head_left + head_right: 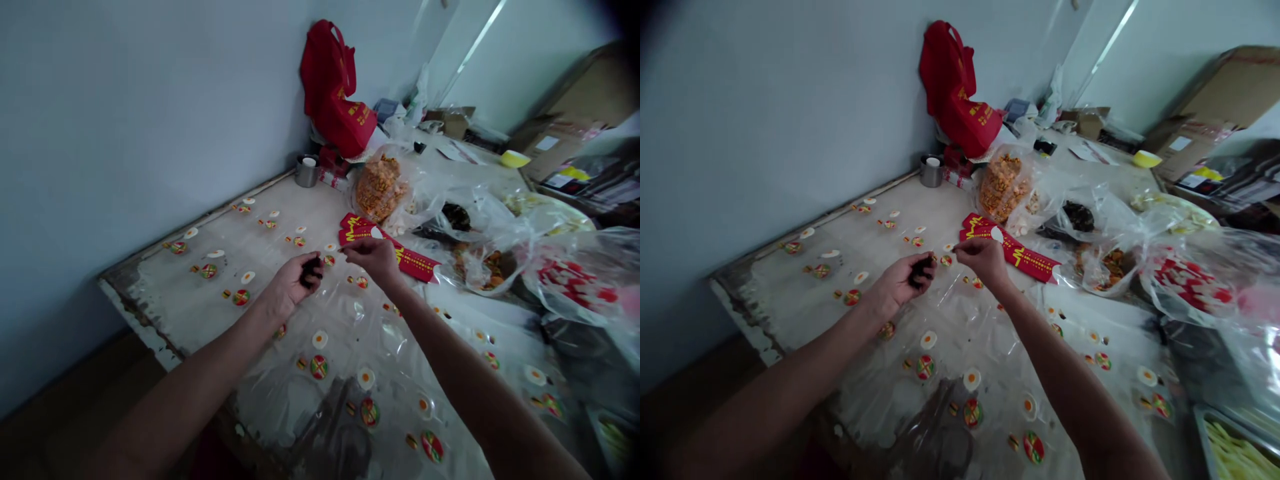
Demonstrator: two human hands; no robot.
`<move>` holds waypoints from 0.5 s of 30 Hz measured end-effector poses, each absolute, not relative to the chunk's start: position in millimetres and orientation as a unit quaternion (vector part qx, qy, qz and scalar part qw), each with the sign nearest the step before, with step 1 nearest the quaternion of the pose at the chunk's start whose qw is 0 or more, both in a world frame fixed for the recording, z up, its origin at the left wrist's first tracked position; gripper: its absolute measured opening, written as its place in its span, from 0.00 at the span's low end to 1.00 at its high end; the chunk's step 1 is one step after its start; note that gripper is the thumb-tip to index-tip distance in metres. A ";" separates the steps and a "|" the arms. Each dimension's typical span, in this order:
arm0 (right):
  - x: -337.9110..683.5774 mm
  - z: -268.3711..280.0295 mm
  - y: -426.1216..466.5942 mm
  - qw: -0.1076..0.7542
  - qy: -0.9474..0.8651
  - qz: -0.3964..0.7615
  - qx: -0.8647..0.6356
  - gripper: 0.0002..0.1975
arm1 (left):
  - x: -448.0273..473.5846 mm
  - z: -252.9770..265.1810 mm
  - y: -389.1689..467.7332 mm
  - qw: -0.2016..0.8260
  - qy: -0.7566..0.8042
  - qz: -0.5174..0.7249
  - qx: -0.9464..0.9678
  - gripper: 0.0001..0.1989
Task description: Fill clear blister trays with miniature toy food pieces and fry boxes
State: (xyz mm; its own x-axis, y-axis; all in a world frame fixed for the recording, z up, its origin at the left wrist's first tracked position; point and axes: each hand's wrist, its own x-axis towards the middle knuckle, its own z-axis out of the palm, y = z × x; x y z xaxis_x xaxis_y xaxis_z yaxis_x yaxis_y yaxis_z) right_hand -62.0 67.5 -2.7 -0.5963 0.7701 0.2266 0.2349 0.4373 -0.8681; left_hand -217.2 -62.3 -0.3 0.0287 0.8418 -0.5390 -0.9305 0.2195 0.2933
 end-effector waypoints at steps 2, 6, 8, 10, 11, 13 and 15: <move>-71.4 -18.3 92.2 0.290 -0.802 0.387 -0.350 0.09 | -231.9 -0.9 -63.7 0.703 0.333 0.628 -0.044 0.02; -80.5 -47.3 122.6 0.228 -0.863 0.295 -0.340 0.06 | -251.1 -4.3 -68.9 0.693 0.348 0.631 -0.017 0.07; -81.9 -53.8 126.5 0.220 -0.865 0.286 -0.349 0.06 | -255.8 -5.7 -70.3 0.691 0.349 0.633 -0.016 0.08; -83.3 -54.7 126.7 0.204 -0.839 0.322 -0.388 0.05 | -258.3 -6.7 -70.8 0.691 0.348 0.633 -0.014 0.08; -84.5 -53.7 126.6 0.191 -0.822 0.347 -0.410 0.05 | -258.9 -7.1 -70.9 0.696 0.347 0.629 -0.013 0.07; -88.3 -50.5 127.6 0.159 -0.793 0.385 -0.444 0.06 | -259.4 -7.5 -71.5 0.707 0.344 0.617 -0.009 0.05; -94.1 -47.0 131.0 0.133 -0.781 0.402 -0.459 0.05 | -259.5 -6.9 -73.2 0.716 0.342 0.608 -0.011 0.04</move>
State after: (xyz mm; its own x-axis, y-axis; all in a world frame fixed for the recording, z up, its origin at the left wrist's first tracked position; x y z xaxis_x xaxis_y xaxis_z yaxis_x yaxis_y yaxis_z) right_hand -94.1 131.0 -47.0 -0.5432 0.8241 -0.1608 0.6105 0.2562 -0.7495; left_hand -259.5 -73.2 -6.9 0.0261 0.8633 -0.5041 -0.8787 0.2602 0.4002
